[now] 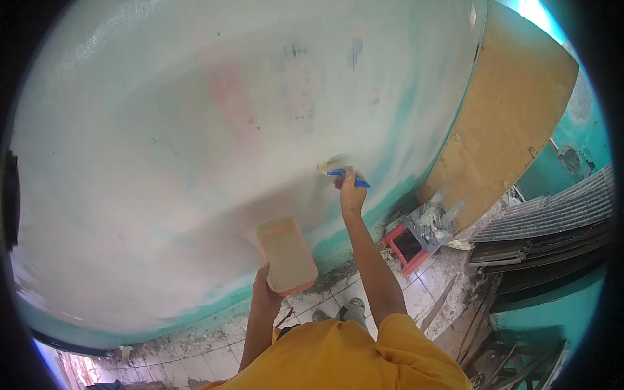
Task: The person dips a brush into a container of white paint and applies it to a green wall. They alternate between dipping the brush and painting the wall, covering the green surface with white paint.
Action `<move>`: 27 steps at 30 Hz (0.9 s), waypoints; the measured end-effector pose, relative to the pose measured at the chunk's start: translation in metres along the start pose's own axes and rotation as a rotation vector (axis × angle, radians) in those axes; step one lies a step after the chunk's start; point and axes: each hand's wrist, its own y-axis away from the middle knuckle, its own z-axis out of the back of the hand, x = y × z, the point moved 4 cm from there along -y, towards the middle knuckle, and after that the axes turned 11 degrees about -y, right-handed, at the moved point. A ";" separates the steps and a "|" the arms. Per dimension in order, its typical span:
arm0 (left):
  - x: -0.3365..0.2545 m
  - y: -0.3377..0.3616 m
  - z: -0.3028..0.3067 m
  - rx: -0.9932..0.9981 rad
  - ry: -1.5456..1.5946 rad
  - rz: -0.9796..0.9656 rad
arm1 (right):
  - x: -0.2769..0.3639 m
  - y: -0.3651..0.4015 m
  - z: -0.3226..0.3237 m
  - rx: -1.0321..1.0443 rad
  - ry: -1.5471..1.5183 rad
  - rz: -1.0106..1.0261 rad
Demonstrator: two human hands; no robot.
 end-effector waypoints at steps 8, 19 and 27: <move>-0.002 -0.002 0.002 0.035 0.019 0.017 | 0.184 -0.032 -0.138 0.237 -0.159 0.376; -0.008 -0.003 0.010 0.034 -0.190 -0.072 | -0.011 -0.004 -0.018 -0.010 -0.249 0.045; -0.008 -0.003 0.008 -0.033 0.010 -0.002 | 0.056 -0.011 -0.056 0.114 0.141 0.316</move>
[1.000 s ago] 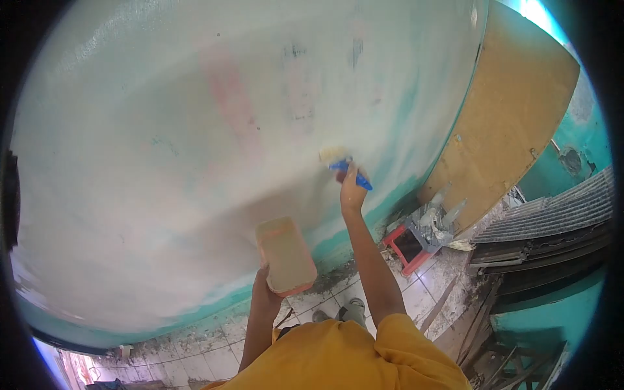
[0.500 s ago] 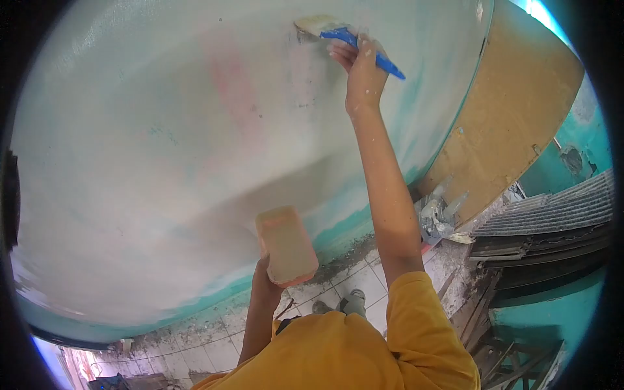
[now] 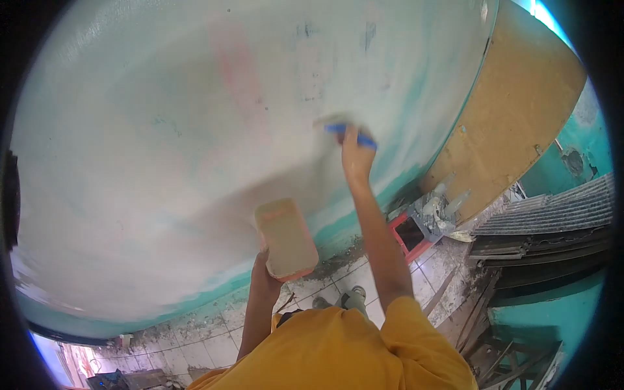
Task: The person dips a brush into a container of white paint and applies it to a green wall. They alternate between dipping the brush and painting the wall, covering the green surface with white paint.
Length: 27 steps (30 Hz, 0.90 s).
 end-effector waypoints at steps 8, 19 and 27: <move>-0.004 0.003 -0.006 0.111 -0.022 0.001 | 0.188 -0.064 -0.107 0.268 -0.453 0.302; -0.011 0.013 -0.002 -0.041 -0.030 -0.037 | -0.078 0.083 0.026 -0.032 -0.249 -0.159; -0.020 0.021 -0.009 0.028 -0.084 -0.087 | 0.007 0.088 0.039 0.334 -0.103 -0.137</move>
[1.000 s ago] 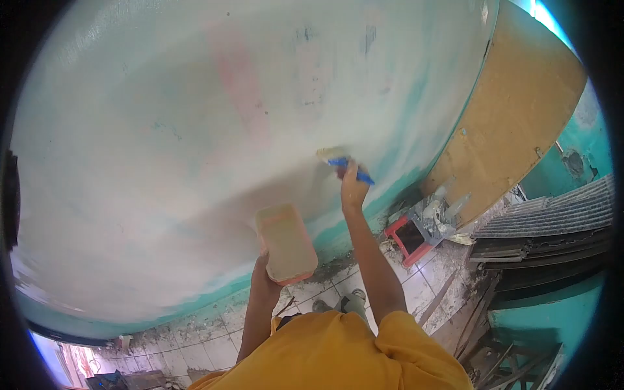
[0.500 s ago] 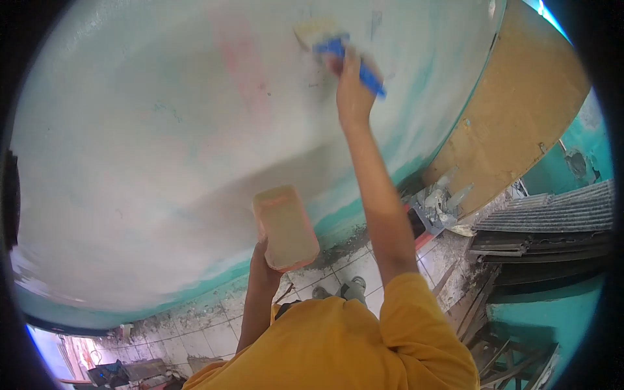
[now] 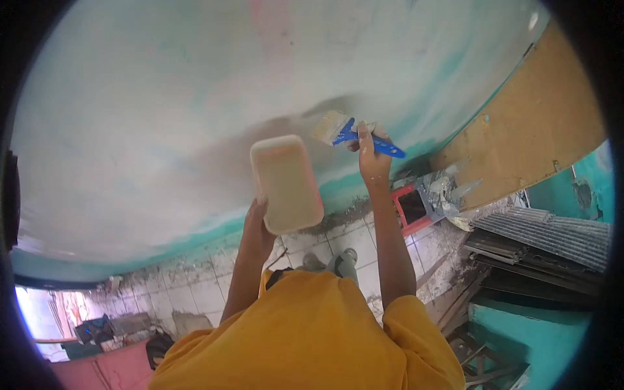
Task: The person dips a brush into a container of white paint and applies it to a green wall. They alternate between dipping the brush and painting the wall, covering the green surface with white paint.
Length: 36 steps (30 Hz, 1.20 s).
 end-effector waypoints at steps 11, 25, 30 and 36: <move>0.010 0.007 -0.005 -0.074 -0.134 -0.048 | 0.065 0.067 -0.056 0.369 0.436 0.108; 0.020 0.012 -0.011 0.065 -0.047 -0.122 | 0.081 0.068 -0.077 0.419 0.600 0.074; 0.017 0.016 -0.011 0.054 -0.003 -0.087 | 0.085 0.069 -0.074 0.476 0.650 0.192; 0.016 0.015 -0.010 0.011 -0.001 -0.068 | 0.071 0.066 -0.067 0.477 0.683 0.036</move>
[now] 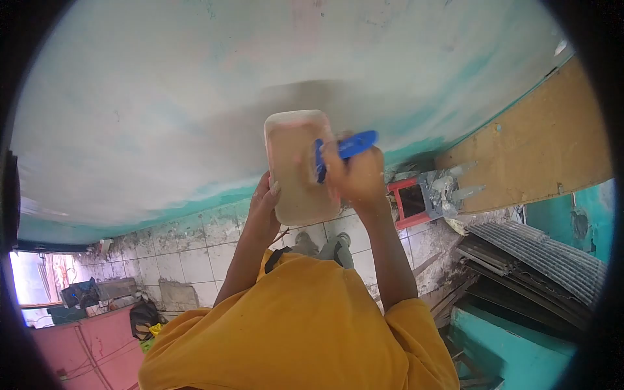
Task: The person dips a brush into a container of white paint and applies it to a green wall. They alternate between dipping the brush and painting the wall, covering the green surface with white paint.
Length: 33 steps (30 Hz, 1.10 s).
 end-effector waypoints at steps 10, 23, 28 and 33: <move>0.000 0.001 -0.002 -0.046 -0.017 0.000 | -0.046 0.023 0.028 -0.573 -0.701 -0.256; 0.009 0.005 -0.021 -0.059 -0.019 0.005 | -0.121 0.049 0.052 -0.772 -1.050 -0.450; 0.013 0.006 -0.034 -0.044 -0.017 -0.022 | -0.137 0.064 0.055 -0.770 -1.091 -0.485; 0.021 0.016 -0.045 -0.073 0.019 -0.019 | -0.134 0.049 0.068 -0.694 -1.047 -0.447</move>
